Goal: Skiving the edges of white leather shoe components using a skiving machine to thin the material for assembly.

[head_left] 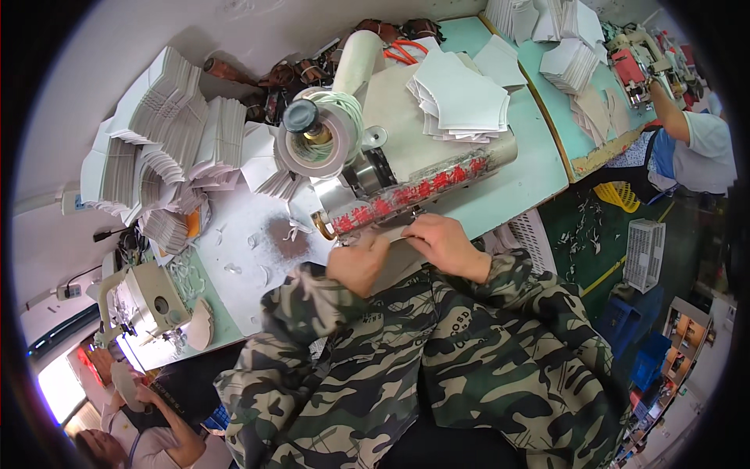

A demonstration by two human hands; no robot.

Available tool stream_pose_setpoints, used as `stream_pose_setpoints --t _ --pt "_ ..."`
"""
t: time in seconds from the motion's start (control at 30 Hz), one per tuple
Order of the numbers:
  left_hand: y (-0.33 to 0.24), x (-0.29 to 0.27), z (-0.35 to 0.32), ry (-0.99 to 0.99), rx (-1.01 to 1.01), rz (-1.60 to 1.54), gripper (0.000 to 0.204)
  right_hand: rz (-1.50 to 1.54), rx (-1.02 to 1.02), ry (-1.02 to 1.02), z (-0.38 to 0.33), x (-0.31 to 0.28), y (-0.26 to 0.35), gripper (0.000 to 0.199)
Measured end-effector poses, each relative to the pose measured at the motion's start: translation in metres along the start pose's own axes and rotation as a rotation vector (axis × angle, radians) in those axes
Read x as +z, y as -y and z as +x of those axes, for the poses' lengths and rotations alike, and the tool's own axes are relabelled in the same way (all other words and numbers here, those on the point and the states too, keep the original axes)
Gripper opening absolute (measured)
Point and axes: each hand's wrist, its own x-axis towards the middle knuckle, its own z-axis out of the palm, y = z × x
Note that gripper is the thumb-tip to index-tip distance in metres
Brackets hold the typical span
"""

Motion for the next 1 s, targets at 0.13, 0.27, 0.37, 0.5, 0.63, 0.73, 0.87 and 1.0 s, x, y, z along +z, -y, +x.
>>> stream_pose_setpoints --t 0.13,0.27,0.37,0.5,0.63,0.73,0.87,1.0 --pt "0.047 -0.08 0.03 0.412 -0.189 -0.368 0.017 0.447 0.129 0.072 0.049 -0.028 0.032 0.017" --pt "0.108 -0.089 0.048 0.481 -0.288 -0.557 0.026 0.041 0.031 0.117 0.085 -0.043 0.031 0.02" --pt "0.108 -0.092 0.054 0.576 -0.344 -0.795 0.025 -0.014 0.0 0.087 0.094 -0.063 0.026 0.022" --pt "0.067 -0.083 0.077 0.391 -0.303 -0.572 0.027 -0.471 -0.1 0.166 0.117 -0.058 0.026 0.029" --pt "0.073 -0.076 0.058 0.144 -0.034 -0.297 0.027 -0.132 0.03 0.27 0.114 -0.068 0.026 0.025" --pt "0.06 -0.084 0.041 0.448 -0.204 -0.917 0.028 0.388 0.138 0.182 0.094 -0.053 0.019 0.021" --pt "0.111 -0.053 0.039 0.675 -0.147 -0.999 0.025 0.433 0.248 0.324 0.084 -0.041 0.033 0.021" --pt "0.144 -0.06 0.052 0.624 -0.251 -0.918 0.021 0.166 0.139 0.532 0.083 -0.04 0.031 0.023"
